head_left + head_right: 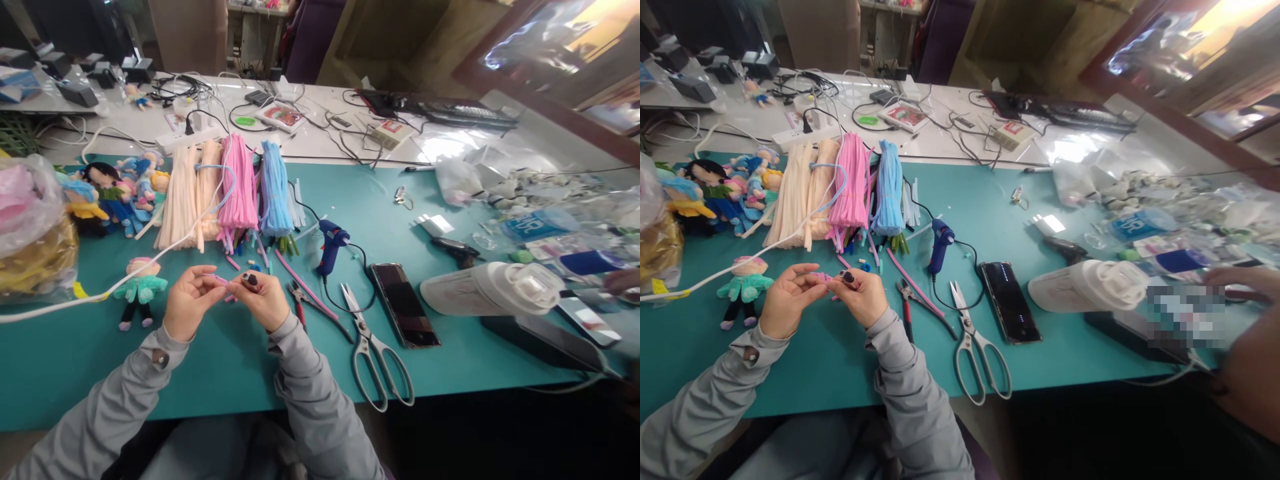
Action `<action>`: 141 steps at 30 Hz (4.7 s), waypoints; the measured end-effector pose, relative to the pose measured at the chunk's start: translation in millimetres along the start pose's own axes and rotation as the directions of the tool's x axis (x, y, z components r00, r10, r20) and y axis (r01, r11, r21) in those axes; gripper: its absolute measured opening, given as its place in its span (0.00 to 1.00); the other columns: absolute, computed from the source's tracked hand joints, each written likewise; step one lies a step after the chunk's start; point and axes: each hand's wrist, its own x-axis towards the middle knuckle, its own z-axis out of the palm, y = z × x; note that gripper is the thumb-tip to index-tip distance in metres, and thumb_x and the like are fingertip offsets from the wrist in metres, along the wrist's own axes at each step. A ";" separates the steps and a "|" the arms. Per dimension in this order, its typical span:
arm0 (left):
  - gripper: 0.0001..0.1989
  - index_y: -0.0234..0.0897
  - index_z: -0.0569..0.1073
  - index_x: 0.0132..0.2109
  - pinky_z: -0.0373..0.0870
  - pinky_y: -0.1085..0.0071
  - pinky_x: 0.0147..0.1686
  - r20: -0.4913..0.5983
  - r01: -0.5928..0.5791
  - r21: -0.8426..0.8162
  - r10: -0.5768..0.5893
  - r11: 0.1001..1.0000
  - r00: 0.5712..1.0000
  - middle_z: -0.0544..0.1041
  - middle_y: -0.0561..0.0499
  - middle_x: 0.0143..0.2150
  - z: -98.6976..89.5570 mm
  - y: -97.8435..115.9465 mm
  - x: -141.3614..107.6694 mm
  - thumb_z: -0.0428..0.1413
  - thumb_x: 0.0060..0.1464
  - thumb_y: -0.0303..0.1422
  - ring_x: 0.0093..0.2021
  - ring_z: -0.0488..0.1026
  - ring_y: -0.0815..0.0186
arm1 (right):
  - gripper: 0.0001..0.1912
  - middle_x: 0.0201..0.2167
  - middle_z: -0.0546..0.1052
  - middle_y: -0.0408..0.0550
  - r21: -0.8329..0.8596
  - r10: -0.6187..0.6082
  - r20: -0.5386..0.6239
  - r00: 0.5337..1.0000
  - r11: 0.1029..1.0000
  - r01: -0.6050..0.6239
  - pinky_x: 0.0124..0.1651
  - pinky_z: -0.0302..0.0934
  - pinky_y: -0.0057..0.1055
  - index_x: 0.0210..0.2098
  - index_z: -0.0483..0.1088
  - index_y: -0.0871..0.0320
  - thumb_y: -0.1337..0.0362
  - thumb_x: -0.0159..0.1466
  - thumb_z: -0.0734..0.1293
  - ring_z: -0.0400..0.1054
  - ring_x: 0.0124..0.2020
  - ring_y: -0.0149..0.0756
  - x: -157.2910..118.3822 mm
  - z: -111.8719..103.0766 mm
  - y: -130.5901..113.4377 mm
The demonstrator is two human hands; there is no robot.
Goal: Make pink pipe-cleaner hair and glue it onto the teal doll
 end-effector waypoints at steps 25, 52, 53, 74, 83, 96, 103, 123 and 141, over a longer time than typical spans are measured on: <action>0.24 0.34 0.70 0.38 0.72 0.74 0.26 0.078 0.125 0.013 -0.126 0.992 0.989 0.76 0.58 0.21 -0.3 7.3 -2.4 0.68 0.30 0.28 0.23 0.75 0.70 | 0.22 0.13 0.64 0.41 -0.746 0.011 -0.533 0.846 0.466 -0.476 0.20 0.50 0.28 0.16 0.63 0.53 0.47 0.60 0.62 0.57 0.15 0.31 -197.5 -137.5 0.6; 0.21 0.34 0.73 0.36 0.72 0.72 0.26 0.241 0.191 0.076 -0.204 0.979 0.949 0.76 0.55 0.21 3.8 -1.3 -8.9 0.69 0.31 0.30 0.23 0.74 0.69 | 0.12 0.17 0.62 0.37 -0.264 0.036 -0.229 0.973 0.960 -0.097 0.25 0.52 0.24 0.25 0.70 0.59 0.58 0.59 0.67 0.52 0.21 0.26 -59.2 2.3 18.6; 0.21 0.34 0.73 0.36 0.72 0.72 0.27 0.238 0.189 0.077 -0.202 0.979 0.950 0.76 0.55 0.22 3.8 -1.5 -9.0 0.69 0.31 0.30 0.24 0.74 0.68 | 0.12 0.17 0.63 0.37 -0.265 0.035 -0.230 0.973 0.959 -0.097 0.25 0.53 0.24 0.25 0.70 0.59 0.58 0.59 0.67 0.53 0.21 0.26 -58.7 2.4 18.4; 0.21 0.35 0.73 0.37 0.77 0.68 0.32 0.030 0.032 0.045 -0.033 0.999 0.999 0.77 0.54 0.24 -5.4 12.5 -0.1 0.70 0.32 0.32 0.28 0.77 0.65 | 0.22 0.17 0.61 0.38 -0.561 0.106 -0.010 0.994 0.822 -0.093 0.28 0.47 0.27 0.20 0.61 0.56 0.52 0.67 0.58 0.56 0.22 0.28 -39.5 -4.6 -3.9; 0.21 0.35 0.73 0.36 0.78 0.66 0.34 0.013 0.018 0.055 -0.019 0.998 1.000 0.77 0.54 0.25 -2.6 10.9 -3.8 0.69 0.32 0.33 0.29 0.78 0.64 | 0.22 0.15 0.57 0.37 -0.653 0.114 -0.097 0.989 0.742 -0.150 0.28 0.43 0.29 0.17 0.53 0.55 0.57 0.65 0.59 0.52 0.20 0.29 -30.5 2.1 -0.9; 0.21 0.35 0.73 0.36 0.79 0.66 0.34 0.021 0.055 0.061 -0.056 0.997 0.998 0.77 0.55 0.24 -0.4 9.6 -4.9 0.69 0.31 0.32 0.28 0.78 0.65 | 0.19 0.15 0.64 0.40 -0.746 0.066 -0.156 0.986 0.647 -0.161 0.28 0.41 0.30 0.17 0.57 0.55 0.61 0.63 0.61 0.58 0.21 0.30 -31.0 8.1 4.1; 0.20 0.34 0.73 0.35 0.79 0.65 0.34 0.017 0.064 0.052 -0.065 0.997 0.998 0.77 0.55 0.24 0.0 10.1 -4.9 0.69 0.30 0.32 0.27 0.78 0.64 | 0.19 0.16 0.66 0.41 -0.758 0.065 -0.161 0.985 0.630 -0.166 0.28 0.41 0.31 0.17 0.59 0.55 0.61 0.64 0.61 0.58 0.21 0.30 -30.8 8.3 5.5; 0.22 0.34 0.72 0.35 0.78 0.70 0.29 -0.007 0.061 0.019 -0.061 0.998 0.998 0.78 0.55 0.23 -1.7 10.5 -1.2 0.70 0.30 0.31 0.25 0.78 0.65 | 0.21 0.16 0.59 0.39 -0.629 0.078 -0.162 0.984 0.760 -0.164 0.29 0.43 0.30 0.18 0.53 0.54 0.55 0.66 0.55 0.54 0.21 0.30 -30.2 0.3 8.4; 0.17 0.36 0.73 0.36 0.78 0.68 0.33 0.030 -0.104 0.227 0.099 0.968 0.995 0.80 0.52 0.26 -4.4 3.6 -4.8 0.67 0.36 0.34 0.29 0.79 0.64 | 0.21 0.15 0.57 0.38 -0.492 -0.013 -0.109 0.994 0.870 -0.043 0.27 0.45 0.28 0.19 0.53 0.54 0.50 0.64 0.55 0.52 0.20 0.29 -30.6 -6.1 13.3</action>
